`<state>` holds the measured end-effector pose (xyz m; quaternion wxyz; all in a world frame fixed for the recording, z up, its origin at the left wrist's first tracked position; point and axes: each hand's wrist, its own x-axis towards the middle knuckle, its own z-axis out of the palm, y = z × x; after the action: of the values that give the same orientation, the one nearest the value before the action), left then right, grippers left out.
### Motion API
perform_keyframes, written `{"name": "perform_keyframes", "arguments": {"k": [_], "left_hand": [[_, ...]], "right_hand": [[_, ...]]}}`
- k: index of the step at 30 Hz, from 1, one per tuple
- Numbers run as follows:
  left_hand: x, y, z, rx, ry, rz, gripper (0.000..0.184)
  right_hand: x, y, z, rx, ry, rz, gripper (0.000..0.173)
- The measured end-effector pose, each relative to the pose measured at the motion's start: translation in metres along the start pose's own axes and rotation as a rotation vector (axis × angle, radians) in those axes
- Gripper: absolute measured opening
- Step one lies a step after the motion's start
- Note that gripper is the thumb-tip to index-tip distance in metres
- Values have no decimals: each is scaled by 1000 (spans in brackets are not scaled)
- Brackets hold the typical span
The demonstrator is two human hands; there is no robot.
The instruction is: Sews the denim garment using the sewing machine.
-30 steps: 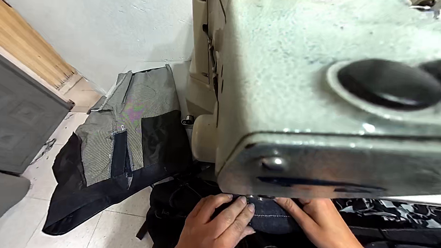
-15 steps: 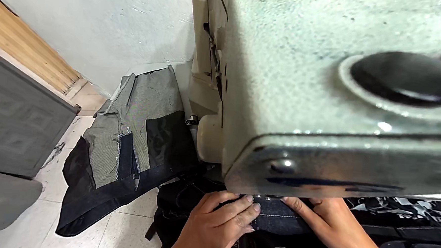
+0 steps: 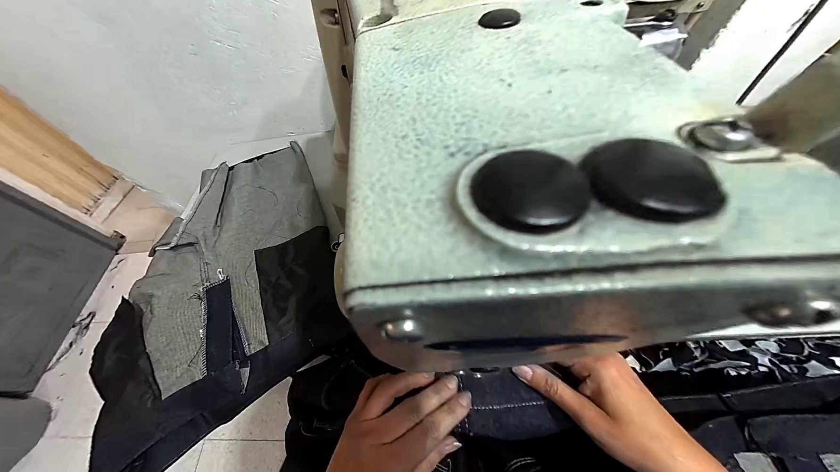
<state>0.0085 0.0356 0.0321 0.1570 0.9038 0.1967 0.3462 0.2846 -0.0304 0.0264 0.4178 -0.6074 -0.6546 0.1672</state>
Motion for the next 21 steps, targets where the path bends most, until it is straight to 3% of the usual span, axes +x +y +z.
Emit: {"name": "perform_keyframes", "arguments": {"k": [6, 9, 11, 14, 16, 18, 21], "left_hand": [[0, 3, -1, -142, -20, -54, 34], [2, 9, -8, -361, 77, -227, 26], [6, 6, -8, -337, 200, -408, 19], [16, -7, -4, -241, 102, -576, 55], [23, -10, -6, -295, -65, -647, 61], [30, -6, -7, -356, -91, -651, 51], [36, -4, 3, -329, 67, -575, 28]], "right_hand": [[-26, 10, -12, 217, -108, 166, 46], [-39, 15, -15, 375, -204, 239, 52], [-43, 16, -12, 422, -204, 287, 50], [-42, 15, -3, 515, -140, 282, 36], [-39, 15, 0, 596, -120, 289, 29], [-35, 8, -3, 699, -119, 396, 22], [-15, -7, -9, 817, -107, 635, 26]]}}
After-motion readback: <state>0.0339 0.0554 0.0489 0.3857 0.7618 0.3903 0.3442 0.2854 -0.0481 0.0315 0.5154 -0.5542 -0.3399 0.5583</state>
